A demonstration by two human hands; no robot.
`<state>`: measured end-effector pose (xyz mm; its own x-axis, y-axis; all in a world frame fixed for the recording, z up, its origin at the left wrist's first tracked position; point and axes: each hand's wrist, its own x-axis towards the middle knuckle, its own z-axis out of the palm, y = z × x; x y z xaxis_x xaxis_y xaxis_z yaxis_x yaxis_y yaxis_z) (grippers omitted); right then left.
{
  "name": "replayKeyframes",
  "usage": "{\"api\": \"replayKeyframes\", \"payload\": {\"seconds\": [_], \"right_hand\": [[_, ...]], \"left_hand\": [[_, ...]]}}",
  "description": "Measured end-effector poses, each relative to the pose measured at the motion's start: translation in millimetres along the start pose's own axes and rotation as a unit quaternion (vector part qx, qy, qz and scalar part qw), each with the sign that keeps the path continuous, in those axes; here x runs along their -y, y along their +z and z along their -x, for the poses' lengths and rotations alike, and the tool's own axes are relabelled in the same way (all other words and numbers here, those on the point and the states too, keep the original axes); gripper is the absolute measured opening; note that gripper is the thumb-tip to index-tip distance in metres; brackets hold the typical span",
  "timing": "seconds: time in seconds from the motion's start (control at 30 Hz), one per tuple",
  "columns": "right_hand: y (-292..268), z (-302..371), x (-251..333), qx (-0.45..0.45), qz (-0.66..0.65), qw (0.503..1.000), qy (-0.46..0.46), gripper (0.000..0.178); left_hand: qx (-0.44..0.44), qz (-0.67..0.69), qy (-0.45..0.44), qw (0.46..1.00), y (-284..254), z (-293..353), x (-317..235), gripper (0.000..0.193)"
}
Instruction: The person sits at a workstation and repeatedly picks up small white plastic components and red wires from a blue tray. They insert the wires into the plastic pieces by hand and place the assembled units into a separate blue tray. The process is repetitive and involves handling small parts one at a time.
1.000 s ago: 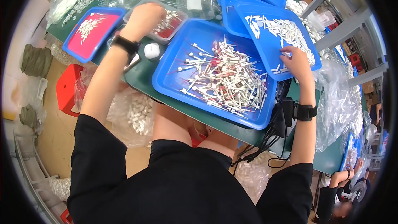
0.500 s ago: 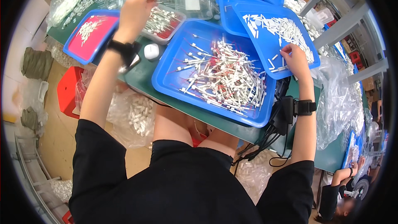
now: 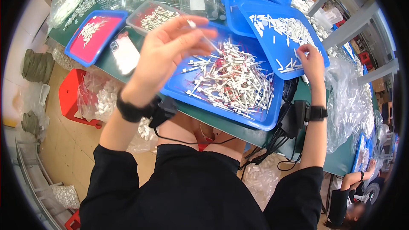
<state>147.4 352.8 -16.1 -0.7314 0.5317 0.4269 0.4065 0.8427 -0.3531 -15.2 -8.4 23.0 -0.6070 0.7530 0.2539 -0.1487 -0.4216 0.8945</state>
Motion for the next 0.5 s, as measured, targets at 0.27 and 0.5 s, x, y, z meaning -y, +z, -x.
{"api": "replayKeyframes", "payload": {"seconds": [0.27, 0.5], "right_hand": [[-51, 83, 171, 0.150, -0.453, 0.878, -0.014, 0.013], [-55, 106, 167, 0.170, -0.522, 0.835, 0.021, 0.015]], "left_hand": [[-0.042, 0.026, 0.026, 0.998, 47, 39, 16, 0.016], [-0.042, 0.031, 0.056, 0.997, 65, 40, 31, 0.015]]}}
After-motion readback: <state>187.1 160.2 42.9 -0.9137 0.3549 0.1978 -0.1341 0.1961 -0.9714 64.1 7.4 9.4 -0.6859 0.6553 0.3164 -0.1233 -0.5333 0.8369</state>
